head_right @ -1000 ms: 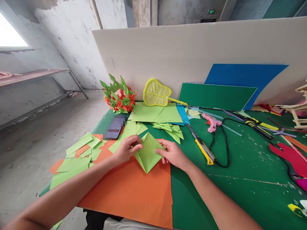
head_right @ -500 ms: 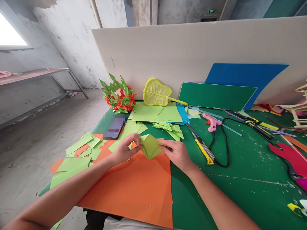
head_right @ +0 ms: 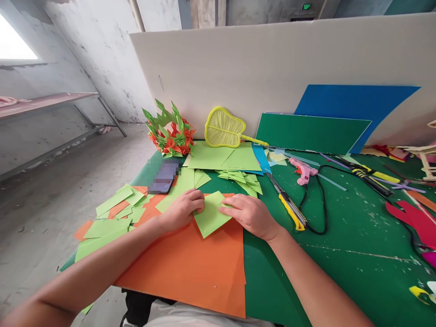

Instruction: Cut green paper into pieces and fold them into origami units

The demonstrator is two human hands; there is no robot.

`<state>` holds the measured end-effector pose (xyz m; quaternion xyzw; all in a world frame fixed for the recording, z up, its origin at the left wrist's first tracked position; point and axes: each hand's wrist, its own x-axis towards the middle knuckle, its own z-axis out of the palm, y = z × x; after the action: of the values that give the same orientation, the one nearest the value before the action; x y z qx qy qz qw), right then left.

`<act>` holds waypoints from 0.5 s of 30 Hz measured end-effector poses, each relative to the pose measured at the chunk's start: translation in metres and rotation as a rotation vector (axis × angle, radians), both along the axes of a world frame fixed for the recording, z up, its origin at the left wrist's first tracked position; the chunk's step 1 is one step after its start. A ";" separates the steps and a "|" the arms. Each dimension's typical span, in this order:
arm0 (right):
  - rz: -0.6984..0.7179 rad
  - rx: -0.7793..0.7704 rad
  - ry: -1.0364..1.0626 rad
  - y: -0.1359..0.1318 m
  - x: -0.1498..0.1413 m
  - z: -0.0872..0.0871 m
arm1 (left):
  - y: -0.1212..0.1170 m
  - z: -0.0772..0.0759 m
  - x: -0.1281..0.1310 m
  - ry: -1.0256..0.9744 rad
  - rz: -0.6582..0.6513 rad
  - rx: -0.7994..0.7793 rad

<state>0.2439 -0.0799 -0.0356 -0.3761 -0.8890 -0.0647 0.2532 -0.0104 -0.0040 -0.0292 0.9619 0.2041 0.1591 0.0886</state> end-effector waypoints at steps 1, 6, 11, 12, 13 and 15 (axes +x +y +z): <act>0.007 -0.012 -0.029 0.002 -0.001 -0.001 | 0.001 0.000 0.000 0.044 0.000 -0.008; 0.044 -0.109 -0.091 0.008 -0.001 -0.009 | 0.002 0.000 0.000 0.144 -0.055 -0.082; 0.048 -0.219 -0.062 0.009 0.001 -0.014 | 0.001 0.008 -0.007 0.134 -0.073 -0.149; 0.049 -0.233 -0.042 0.009 0.000 -0.015 | 0.000 0.010 -0.008 0.133 -0.087 -0.158; 0.051 -0.245 -0.024 0.010 -0.001 -0.016 | -0.001 0.011 -0.009 0.135 -0.104 -0.167; 0.055 -0.259 0.003 0.011 -0.004 -0.016 | -0.004 0.013 -0.009 0.142 -0.122 -0.176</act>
<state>0.2399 -0.0687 -0.0513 -0.3812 -0.8994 0.0581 0.2057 -0.0194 -0.0078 -0.0158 0.9699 0.1640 0.0667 0.1673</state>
